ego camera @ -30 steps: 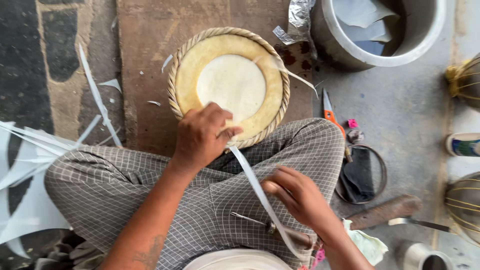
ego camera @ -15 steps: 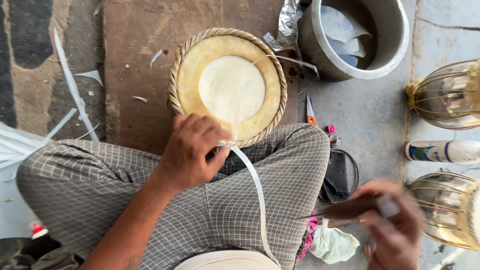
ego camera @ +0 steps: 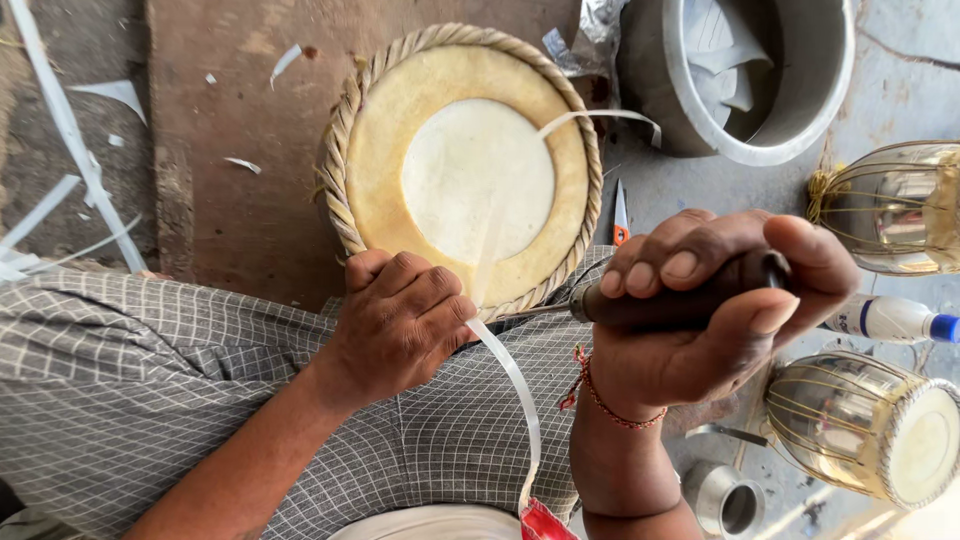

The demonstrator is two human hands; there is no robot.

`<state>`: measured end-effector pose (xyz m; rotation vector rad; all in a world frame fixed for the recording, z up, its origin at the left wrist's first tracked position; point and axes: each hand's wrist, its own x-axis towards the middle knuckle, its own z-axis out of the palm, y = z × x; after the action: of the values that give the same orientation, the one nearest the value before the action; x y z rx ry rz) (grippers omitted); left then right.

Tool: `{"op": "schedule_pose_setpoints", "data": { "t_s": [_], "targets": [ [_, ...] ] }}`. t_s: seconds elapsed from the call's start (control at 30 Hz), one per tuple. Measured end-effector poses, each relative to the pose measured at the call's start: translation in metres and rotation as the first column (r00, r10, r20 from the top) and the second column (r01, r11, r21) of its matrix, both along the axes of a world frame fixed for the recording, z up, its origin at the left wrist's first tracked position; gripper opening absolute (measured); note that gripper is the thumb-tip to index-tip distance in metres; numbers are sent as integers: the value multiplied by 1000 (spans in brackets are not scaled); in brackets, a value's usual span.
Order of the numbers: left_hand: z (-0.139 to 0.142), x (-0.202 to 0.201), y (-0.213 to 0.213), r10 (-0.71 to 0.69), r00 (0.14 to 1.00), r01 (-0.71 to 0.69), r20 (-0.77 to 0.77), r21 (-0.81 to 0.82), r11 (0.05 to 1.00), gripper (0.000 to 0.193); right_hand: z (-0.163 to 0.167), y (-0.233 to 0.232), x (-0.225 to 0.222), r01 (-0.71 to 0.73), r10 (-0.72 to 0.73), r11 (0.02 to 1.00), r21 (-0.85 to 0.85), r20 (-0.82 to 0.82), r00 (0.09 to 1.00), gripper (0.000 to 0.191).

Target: The person sits on the floor and uses a hammer and a white plastic strip to secure the skin of a small drum. They repeatedly wrap the strip around the drum's rim and tap it with the hammer to tighten it.

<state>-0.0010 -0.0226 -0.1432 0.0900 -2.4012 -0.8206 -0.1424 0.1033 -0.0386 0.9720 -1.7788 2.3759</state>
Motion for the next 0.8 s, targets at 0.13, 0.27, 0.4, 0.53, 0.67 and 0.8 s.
{"op": "schedule_pose_setpoints", "data": {
  "t_s": [0.13,0.27,0.4,0.53,0.67,0.8],
  "targets": [
    [2,-1,-1,-6,1000,5,9,21,1000,15,-2,-9,1,21,-21,999,47,14,1000,39],
    [1,0,-2,-4,1000,4,17,17,1000,17,0,-14,10,21,-17,997,78,-55,998,33],
    [1,1,-1,2,1000,-1,13,-23,1000,16,0,-28,13,84,-59,972,220,-118,991,24],
    [6,0,1,4,1000,-4,0,-7,1000,16,-1,-44,-1,89,79,880,467,-328,941,20],
    [8,0,1,28,1000,-28,4,4,1000,16,26,-27,-2,222,-79,741,634,-246,966,20],
    [5,4,1,14,1000,-14,14,5,1000,19,70,22,27,116,85,709,695,-248,965,20]
  ]
}}
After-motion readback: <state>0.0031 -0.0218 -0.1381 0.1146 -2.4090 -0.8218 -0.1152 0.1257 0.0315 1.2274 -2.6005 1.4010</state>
